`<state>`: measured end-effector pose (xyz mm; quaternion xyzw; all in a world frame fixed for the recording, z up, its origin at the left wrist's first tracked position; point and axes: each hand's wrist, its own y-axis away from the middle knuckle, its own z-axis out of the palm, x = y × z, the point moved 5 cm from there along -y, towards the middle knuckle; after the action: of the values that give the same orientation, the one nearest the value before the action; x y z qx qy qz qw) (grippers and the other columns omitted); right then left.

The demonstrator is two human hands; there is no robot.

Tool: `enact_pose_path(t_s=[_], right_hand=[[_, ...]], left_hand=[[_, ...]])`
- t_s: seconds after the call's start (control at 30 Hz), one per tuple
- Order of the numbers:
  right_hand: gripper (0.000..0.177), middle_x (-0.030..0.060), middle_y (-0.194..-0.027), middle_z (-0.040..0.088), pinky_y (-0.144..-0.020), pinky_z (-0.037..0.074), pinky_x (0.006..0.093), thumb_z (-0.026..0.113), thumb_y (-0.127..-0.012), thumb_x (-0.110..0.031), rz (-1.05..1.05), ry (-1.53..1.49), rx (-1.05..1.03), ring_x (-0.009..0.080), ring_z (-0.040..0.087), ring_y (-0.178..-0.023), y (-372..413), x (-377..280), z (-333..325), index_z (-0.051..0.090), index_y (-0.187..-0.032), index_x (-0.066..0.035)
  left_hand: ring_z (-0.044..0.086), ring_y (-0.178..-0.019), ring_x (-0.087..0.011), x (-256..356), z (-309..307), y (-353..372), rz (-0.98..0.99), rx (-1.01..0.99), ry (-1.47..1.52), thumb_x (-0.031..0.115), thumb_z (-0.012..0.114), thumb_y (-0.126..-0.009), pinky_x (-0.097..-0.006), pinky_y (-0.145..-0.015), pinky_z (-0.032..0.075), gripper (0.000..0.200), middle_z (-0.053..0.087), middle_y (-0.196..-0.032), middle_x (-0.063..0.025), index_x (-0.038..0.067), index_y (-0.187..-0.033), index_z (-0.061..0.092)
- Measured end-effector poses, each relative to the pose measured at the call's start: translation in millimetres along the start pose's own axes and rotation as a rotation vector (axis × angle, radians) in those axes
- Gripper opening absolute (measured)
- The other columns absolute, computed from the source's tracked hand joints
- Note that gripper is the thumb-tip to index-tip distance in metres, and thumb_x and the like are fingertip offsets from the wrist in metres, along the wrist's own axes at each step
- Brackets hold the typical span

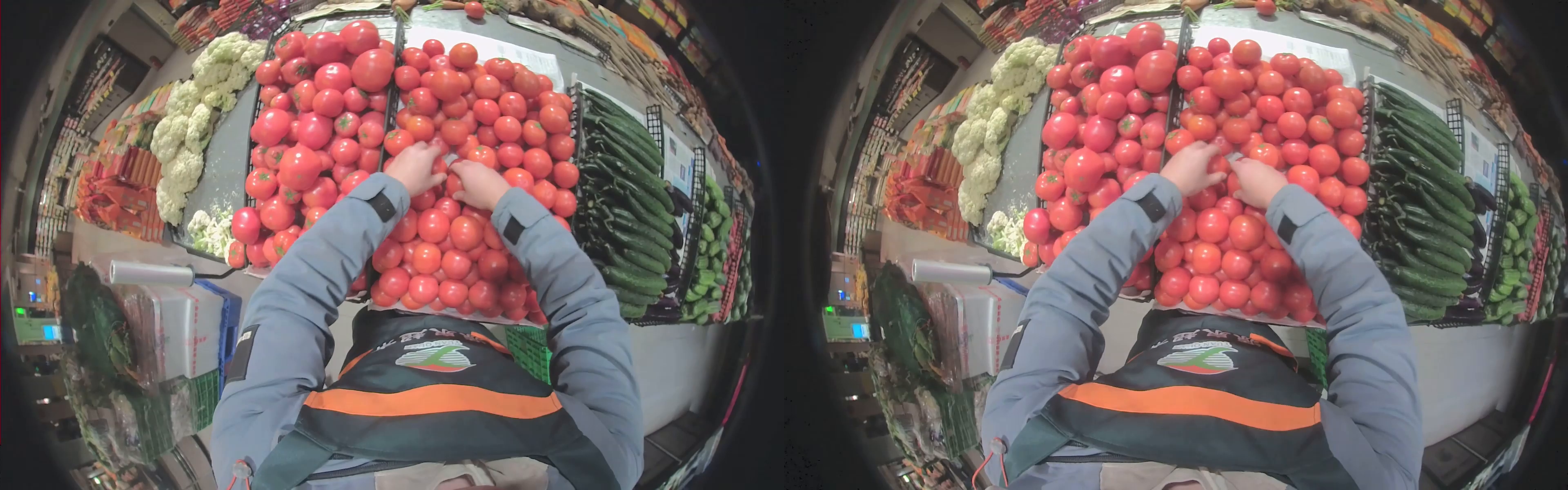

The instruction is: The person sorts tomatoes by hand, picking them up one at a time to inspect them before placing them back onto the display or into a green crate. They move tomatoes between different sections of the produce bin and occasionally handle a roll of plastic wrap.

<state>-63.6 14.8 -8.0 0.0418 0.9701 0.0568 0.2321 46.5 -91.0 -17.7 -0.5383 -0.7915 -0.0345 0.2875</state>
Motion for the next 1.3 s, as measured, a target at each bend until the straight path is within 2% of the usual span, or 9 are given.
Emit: enact_pose_path(t_s=[0.1, 0.27, 0.4, 0.6, 0.7, 0.9, 1.0, 1.1, 1.3], right_hand=[[0.039, 0.0145, -0.118, 0.065, -0.081, 0.052, 0.0547, 0.077, -0.077, -0.017, 0.099, 0.025, 0.002, 0.0383, 0.063, -0.111, 4, 5, 1, 0.058, -0.110, -0.007], [0.039, 0.0152, -0.112, 0.063, -0.075, 0.053, 0.0552, 0.078, -0.074, -0.018, 0.056, 0.007, 0.093, 0.0384, 0.063, -0.107, 12, 10, 4, 0.059, -0.106, -0.006], [0.035, 0.0149, -0.105, 0.068, -0.074, 0.053, 0.0540, 0.079, -0.073, -0.017, 0.124, 0.035, 0.068, 0.0393, 0.065, -0.102, 7, 8, -3, 0.062, -0.102, -0.007], [0.029, 0.0225, -0.093, 0.069, -0.074, 0.050, 0.0536, 0.069, -0.078, -0.022, 0.103, 0.092, 0.115, 0.0455, 0.065, -0.091, -17, -1, -4, 0.062, -0.098, -0.003], [0.049, 0.0263, -0.111, 0.066, -0.086, 0.049, 0.0538, 0.071, -0.081, -0.024, -0.008, -0.070, 0.116, 0.0481, 0.063, -0.103, -33, -9, 8, 0.053, -0.121, -0.002], [0.056, 0.0241, -0.110, 0.063, -0.080, 0.050, 0.0562, 0.076, -0.076, -0.028, 0.014, 0.022, 0.081, 0.0470, 0.062, -0.103, -40, -6, 19, 0.051, -0.120, -0.004], [0.052, 0.0248, -0.104, 0.064, -0.078, 0.049, 0.0543, 0.078, -0.074, -0.025, -0.012, 0.032, 0.106, 0.0467, 0.063, -0.099, -42, -7, 18, 0.051, -0.113, -0.003], [0.051, 0.0255, -0.103, 0.064, -0.078, 0.049, 0.0542, 0.077, -0.074, -0.025, -0.013, 0.027, 0.111, 0.0478, 0.063, -0.097, -42, -6, 19, 0.051, -0.113, -0.003], [0.052, 0.0246, -0.102, 0.064, -0.078, 0.049, 0.0532, 0.078, -0.075, -0.027, 0.005, 0.022, 0.096, 0.0466, 0.063, -0.097, -41, -7, 18, 0.052, -0.113, -0.003]], left_hand=[[0.065, -0.086, -0.0426, 4, 12, -6, 0.065, -0.035, -0.096, 0.029, 0.071, -0.080, -0.0530, -0.074, 0.052, 0.030, 0.063, -0.095, -0.0186, 0.008, -0.099, 0.061], [0.061, -0.100, -0.0403, -2, 19, -1, 0.051, -0.164, -0.028, 0.026, 0.071, -0.077, -0.0467, -0.089, 0.050, 0.052, 0.062, -0.106, -0.0195, 0.012, -0.126, 0.059], [0.060, -0.103, -0.0422, 6, 10, 2, -0.034, -0.157, -0.032, 0.023, 0.081, -0.072, -0.0470, -0.094, 0.048, 0.065, 0.058, -0.112, -0.0199, 0.007, -0.130, 0.055], [0.059, -0.108, -0.0422, 0, 17, 6, -0.008, -0.122, -0.028, 0.021, 0.078, -0.075, -0.0527, -0.088, 0.050, 0.061, 0.056, -0.118, -0.0184, 0.005, -0.127, 0.051], [0.063, -0.101, -0.0417, 9, -20, 18, 0.001, -0.055, 0.131, 0.009, 0.061, -0.074, -0.0478, -0.088, 0.050, 0.045, 0.066, -0.109, -0.0198, 0.003, -0.119, 0.060], [0.065, -0.089, -0.0462, -37, -55, 48, -0.222, 0.067, -0.099, 0.016, 0.057, -0.084, -0.0554, -0.075, 0.050, 0.014, 0.069, -0.088, -0.0225, 0.005, -0.089, 0.064], [0.066, -0.093, -0.0442, -35, -42, 50, -0.258, -0.043, -0.217, 0.018, 0.064, -0.083, -0.0548, -0.075, 0.053, 0.027, 0.066, -0.100, -0.0221, 0.007, -0.108, 0.058], [0.069, -0.090, -0.0417, -26, -31, 51, -0.320, -0.076, -0.318, 0.030, 0.074, -0.080, -0.0546, -0.069, 0.054, 0.040, 0.065, -0.106, -0.0153, 0.008, -0.107, 0.053], [0.071, -0.079, -0.0433, -11, -23, 49, -0.349, -0.113, -0.432, 0.026, 0.081, -0.074, -0.0536, -0.064, 0.055, 0.053, 0.060, -0.101, -0.0147, 0.008, -0.107, 0.043]])
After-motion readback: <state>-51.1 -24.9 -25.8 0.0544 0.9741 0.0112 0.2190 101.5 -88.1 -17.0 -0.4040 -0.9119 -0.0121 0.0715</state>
